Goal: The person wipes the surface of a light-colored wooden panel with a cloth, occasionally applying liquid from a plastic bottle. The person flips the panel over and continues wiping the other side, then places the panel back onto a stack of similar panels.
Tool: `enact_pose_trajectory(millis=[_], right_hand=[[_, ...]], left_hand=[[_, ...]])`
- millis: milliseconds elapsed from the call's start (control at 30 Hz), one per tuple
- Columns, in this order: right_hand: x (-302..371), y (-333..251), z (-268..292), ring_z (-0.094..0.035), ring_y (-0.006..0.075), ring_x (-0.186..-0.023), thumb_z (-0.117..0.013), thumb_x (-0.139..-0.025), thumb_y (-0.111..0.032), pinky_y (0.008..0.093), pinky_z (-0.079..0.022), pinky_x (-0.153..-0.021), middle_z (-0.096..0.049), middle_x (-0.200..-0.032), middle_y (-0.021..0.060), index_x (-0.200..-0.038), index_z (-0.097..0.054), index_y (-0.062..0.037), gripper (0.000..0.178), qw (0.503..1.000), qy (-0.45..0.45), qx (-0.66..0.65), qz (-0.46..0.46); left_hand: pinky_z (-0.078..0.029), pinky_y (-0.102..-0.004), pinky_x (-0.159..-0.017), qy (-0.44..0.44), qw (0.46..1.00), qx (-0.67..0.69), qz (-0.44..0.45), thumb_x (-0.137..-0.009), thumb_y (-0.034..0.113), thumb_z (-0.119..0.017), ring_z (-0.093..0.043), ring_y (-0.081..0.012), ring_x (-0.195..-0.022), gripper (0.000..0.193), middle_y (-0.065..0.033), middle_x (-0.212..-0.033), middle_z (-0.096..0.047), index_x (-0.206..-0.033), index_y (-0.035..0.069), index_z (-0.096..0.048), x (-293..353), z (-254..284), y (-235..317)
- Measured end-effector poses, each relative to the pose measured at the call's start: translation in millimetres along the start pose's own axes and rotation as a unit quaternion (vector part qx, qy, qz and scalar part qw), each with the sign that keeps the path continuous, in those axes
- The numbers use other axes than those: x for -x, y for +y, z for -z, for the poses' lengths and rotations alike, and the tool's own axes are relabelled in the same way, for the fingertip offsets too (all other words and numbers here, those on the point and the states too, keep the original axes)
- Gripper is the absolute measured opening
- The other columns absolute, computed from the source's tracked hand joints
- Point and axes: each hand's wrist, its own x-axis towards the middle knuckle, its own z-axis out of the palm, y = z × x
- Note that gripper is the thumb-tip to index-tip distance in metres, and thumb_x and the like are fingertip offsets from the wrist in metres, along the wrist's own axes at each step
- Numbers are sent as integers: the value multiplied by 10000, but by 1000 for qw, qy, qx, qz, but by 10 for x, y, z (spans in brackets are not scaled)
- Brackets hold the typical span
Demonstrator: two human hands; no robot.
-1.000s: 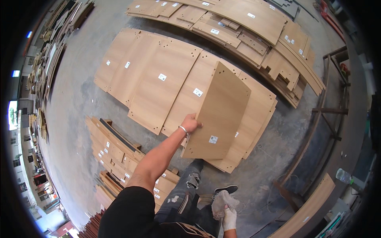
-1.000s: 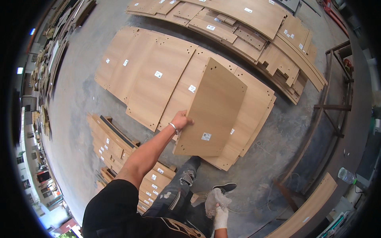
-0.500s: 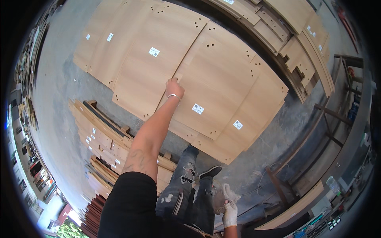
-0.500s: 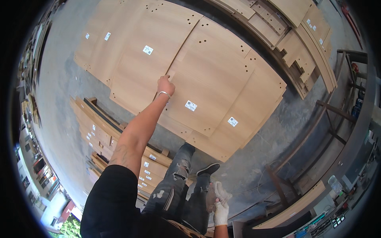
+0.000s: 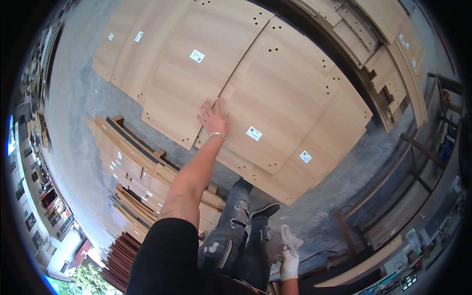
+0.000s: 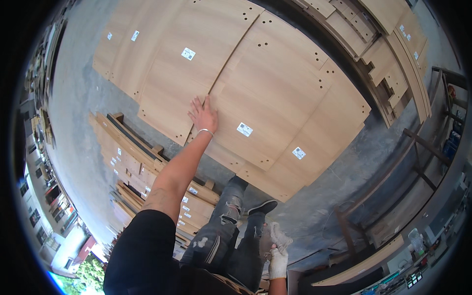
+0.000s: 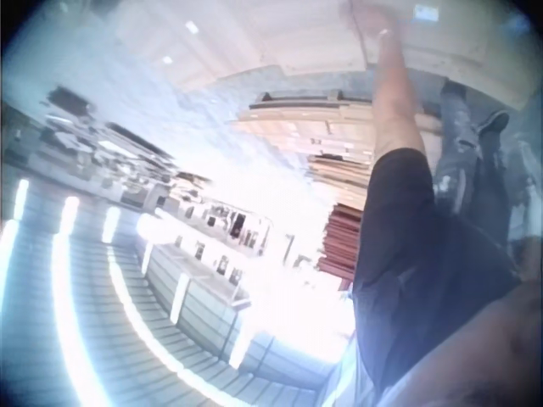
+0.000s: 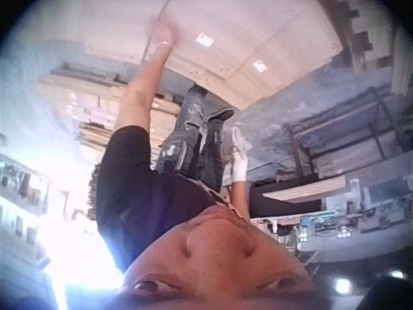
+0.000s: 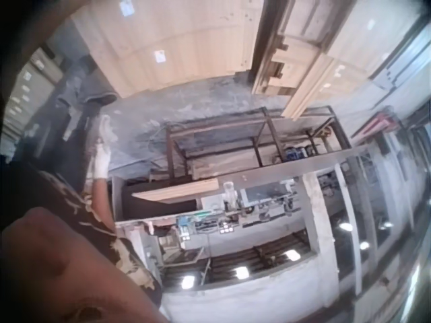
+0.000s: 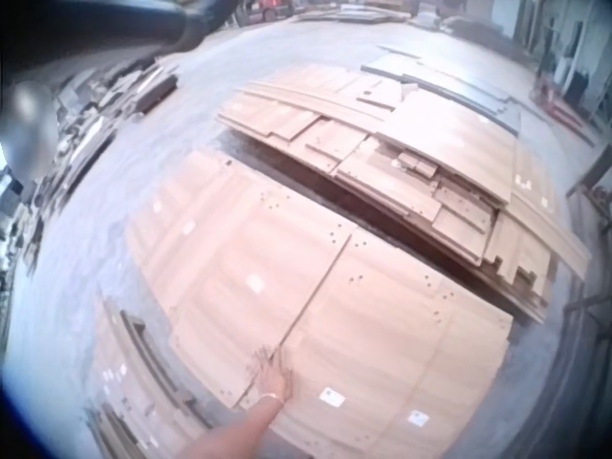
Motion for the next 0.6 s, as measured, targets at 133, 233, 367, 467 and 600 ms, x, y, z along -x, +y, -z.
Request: enact_pose_trajectory(millis=[133,233,367,467,600], right_hand=[[-237,233,32,-604,101,-697,-589,-980,-28,282,-533,-579,-644,-926,-22,-1245,-675,-70,282,1000,1,-3,20],[-275,267,19,-628,108,-746,-580,-988,-36,285,-550,-628,-661,-980,-9,-1275,-679,-57,304,999,-32,17,-9],[-227,260,-92,-680,152,-921,-568,-989,-28,302,-577,-788,-712,-1163,52,-1342,-662,-27,365,999,-26,13,-23],[-312,540,123,-686,190,-1036,-577,-991,-27,309,-561,-892,-701,-1281,87,-1351,-663,-3,371,999,-26,38,29],[-333,552,-62,-668,178,-1068,-608,-990,-41,302,-528,-940,-704,-1268,64,-1311,-691,7,335,996,-41,61,46]], left_hand=[[-212,-772,-1161,-78,994,-5,77,-1004,494,-587,-43,-443,-1599,806,-158,-1752,-46,-1673,361,-159,-441,182,-57],[-269,-794,-1120,-106,987,-18,122,-1010,537,-568,-36,-475,-1590,811,-159,-1752,-20,-1671,394,-121,-566,319,49],[-312,-806,-1085,-86,987,-45,124,-1007,583,-554,-45,-498,-1583,825,-169,-1751,2,-1672,396,-104,-765,310,-72],[-315,-770,-1120,-114,985,-3,126,-1014,515,-575,-43,-474,-1591,831,-166,-1752,10,-1673,395,-82,-992,467,-98],[-257,-595,-1244,-127,989,-2,80,-987,387,-625,-62,-539,-1564,900,-246,-1731,-2,-1681,335,-55,-1378,551,-757]])
